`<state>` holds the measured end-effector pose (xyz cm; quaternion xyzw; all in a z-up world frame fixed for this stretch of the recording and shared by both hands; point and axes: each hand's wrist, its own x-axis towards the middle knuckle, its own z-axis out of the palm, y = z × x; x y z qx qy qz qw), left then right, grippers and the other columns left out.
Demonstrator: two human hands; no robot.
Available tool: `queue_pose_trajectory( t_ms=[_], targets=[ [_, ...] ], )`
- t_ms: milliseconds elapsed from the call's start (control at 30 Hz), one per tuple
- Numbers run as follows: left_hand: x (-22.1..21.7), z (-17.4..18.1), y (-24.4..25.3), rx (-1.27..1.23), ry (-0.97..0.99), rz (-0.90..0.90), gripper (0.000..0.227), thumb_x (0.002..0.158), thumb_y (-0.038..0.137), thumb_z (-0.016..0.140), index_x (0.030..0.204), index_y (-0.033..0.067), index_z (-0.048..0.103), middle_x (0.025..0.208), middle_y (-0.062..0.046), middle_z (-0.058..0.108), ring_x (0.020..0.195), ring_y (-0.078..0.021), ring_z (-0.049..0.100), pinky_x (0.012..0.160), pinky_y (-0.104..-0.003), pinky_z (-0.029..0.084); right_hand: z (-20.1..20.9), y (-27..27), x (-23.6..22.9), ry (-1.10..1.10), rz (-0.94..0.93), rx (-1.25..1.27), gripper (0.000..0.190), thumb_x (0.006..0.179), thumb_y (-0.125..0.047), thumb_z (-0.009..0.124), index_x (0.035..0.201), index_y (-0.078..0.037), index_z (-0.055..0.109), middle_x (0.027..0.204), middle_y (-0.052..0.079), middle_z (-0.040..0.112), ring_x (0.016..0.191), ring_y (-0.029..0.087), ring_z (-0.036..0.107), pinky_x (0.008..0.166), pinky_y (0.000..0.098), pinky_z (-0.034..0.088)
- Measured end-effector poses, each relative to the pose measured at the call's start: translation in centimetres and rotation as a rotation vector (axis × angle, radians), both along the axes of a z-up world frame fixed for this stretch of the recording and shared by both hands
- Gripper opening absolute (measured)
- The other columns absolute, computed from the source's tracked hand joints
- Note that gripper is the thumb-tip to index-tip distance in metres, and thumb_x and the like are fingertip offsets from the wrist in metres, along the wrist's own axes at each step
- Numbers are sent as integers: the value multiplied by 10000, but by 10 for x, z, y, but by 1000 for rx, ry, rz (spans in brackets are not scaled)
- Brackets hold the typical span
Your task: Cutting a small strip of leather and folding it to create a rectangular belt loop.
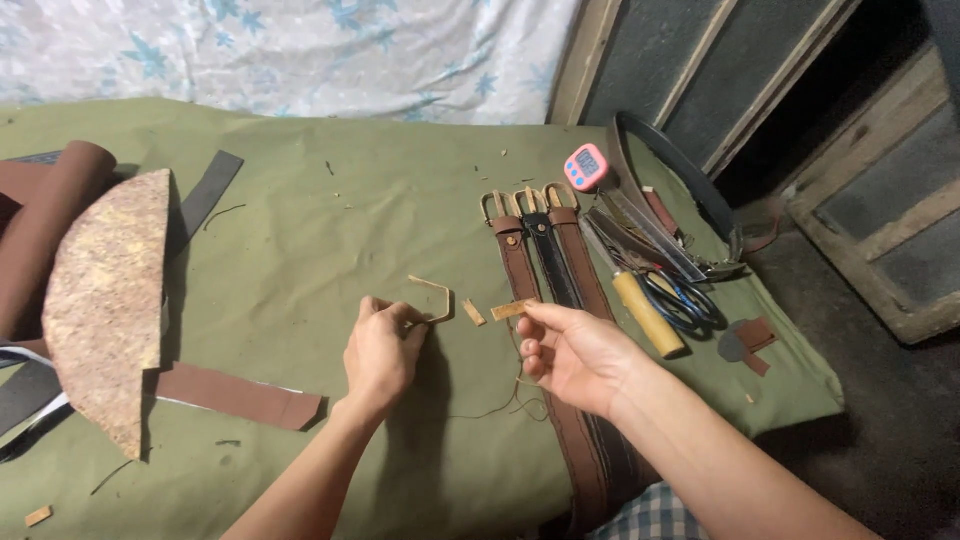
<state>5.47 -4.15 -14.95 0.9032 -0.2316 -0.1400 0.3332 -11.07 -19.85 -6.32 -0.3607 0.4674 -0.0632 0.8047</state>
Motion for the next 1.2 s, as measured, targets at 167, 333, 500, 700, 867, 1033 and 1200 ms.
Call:
queue_pose_trajectory(
  t_ms=[167,333,500,700,867,1033,1200],
  targets=[
    [4,-11,9,-146,-25,75,125,898,219,753,1005,174,797,1008,-89,612,970,-330,724,842,-476,611,-11,3,2,-31,27,49,131,956,-208,716,974,-80,693,837,59,709,696,134,571,621,231,522],
    [-20,33,8,-398,-129,168,143,876,189,752,996,116,776,906,-145,598,930,-342,688,801,-447,586,0,15,10,-62,53,62,154,960,-201,700,1044,-73,682,898,65,703,738,146,573,641,235,514],
    [-49,93,-6,-491,-237,220,87,841,231,786,918,194,768,1013,-40,530,1050,-250,591,865,-321,559,58,34,30,-210,86,41,392,927,-212,701,1264,-70,559,1186,95,623,1094,229,565,933,362,496],
    [-59,123,-5,-454,-203,230,76,831,270,809,903,249,796,906,8,456,992,-176,538,904,-344,524,81,45,34,-280,144,31,367,910,-277,714,1218,-171,544,1131,4,568,1006,166,474,845,316,402],
    [-63,123,3,-436,-174,235,82,808,297,843,872,254,815,880,1,465,955,-174,536,903,-352,518,61,41,41,-340,144,74,337,920,-254,723,1207,-147,581,1096,24,587,950,165,475,766,294,396],
    [-72,133,11,-434,-164,241,63,817,248,813,874,229,834,832,-11,470,908,-183,528,907,-362,520,70,45,41,-399,141,46,345,922,-222,724,1219,-104,593,1089,35,545,949,170,487,743,289,417],
    [-70,146,5,-472,-1,200,97,815,263,821,894,221,860,756,-3,566,812,-123,566,777,-303,561,62,24,47,-492,99,134,224,956,-144,710,1123,-28,617,1045,105,655,860,115,583,697,186,530]
  ],
)
